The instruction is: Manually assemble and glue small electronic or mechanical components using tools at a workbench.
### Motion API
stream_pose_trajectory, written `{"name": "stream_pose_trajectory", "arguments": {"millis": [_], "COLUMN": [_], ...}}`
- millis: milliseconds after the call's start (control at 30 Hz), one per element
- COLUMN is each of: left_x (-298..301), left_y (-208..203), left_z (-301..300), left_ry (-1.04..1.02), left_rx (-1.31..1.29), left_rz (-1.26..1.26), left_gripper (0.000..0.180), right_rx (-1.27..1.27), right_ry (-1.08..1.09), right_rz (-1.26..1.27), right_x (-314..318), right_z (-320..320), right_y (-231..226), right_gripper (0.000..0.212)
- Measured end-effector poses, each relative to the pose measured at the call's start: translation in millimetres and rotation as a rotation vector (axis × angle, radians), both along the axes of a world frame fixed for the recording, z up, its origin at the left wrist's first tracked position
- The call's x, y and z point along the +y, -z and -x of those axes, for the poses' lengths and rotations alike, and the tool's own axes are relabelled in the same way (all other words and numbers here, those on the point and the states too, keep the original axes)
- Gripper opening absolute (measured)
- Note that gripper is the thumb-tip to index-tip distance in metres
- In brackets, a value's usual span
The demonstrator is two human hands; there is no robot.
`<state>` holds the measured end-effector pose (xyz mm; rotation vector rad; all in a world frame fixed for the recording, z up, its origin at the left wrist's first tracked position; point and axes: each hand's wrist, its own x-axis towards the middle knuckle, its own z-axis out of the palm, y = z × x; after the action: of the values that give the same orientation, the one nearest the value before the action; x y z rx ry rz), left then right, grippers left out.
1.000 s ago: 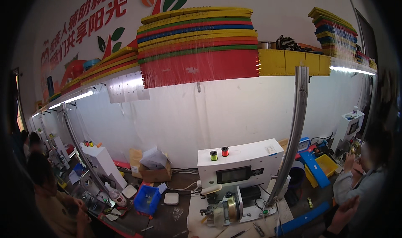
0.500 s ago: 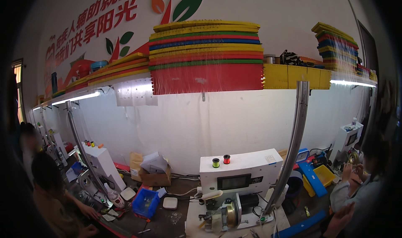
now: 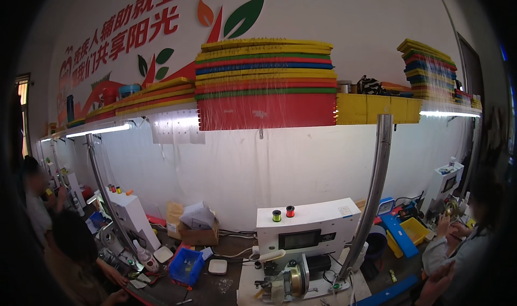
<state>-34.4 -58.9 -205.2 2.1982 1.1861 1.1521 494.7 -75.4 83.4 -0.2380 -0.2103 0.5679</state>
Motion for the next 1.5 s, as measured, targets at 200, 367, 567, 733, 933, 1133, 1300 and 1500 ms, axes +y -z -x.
{"name": "stream_pose_trajectory", "arguments": {"millis": [200,367,567,733,933,1133,1300,1500], "left_x": [-9.8,-23.5,-6.0,-4.2,-7.1,-8.3,-9.5,-2.3], "left_y": [-0.9,2.3,-50.3,-74.2,-85.0,-112.3,-151.4,-188.4], "left_z": [7.9,14.8,13.9,12.6,-10.0,-40.6,-84.2,-114.3], "left_ry": [0.025,0.076,0.123,-0.023,0.001,0.164,0.191,0.428], "left_rx": [0.023,0.123,0.07,-0.085,-0.248,-0.325,-0.432,-0.238], "left_rz": [0.111,-0.067,-0.256,-0.084,-0.016,0.052,0.542,0.699], "left_gripper": [0.031,0.017,0.021,0.032,0.034,0.035,0.018,0.017], "right_rx": [-0.022,0.026,-0.282,-0.038,-0.077,-0.012,-0.078,0.132], "right_ry": [-0.012,0.084,-0.323,-0.749,-0.053,0.275,0.115,-0.677], "right_rz": [-0.031,0.127,0.44,0.429,0.251,0.052,0.54,0.525], "right_x": [-13.9,-22.8,-14.9,-20.3,-180.3,-301.1,-162.5,-50.0], "right_z": [-2.1,-1.5,29.7,-0.5,-133.3,-186.3,-49.7,95.1], "right_y": [2.4,20.7,28.5,41.9,25.7,8.2,18.7,62.4], "right_gripper": [0.024,0.011,0.02,0.015,0.019,0.024,0.035,0.014]}}
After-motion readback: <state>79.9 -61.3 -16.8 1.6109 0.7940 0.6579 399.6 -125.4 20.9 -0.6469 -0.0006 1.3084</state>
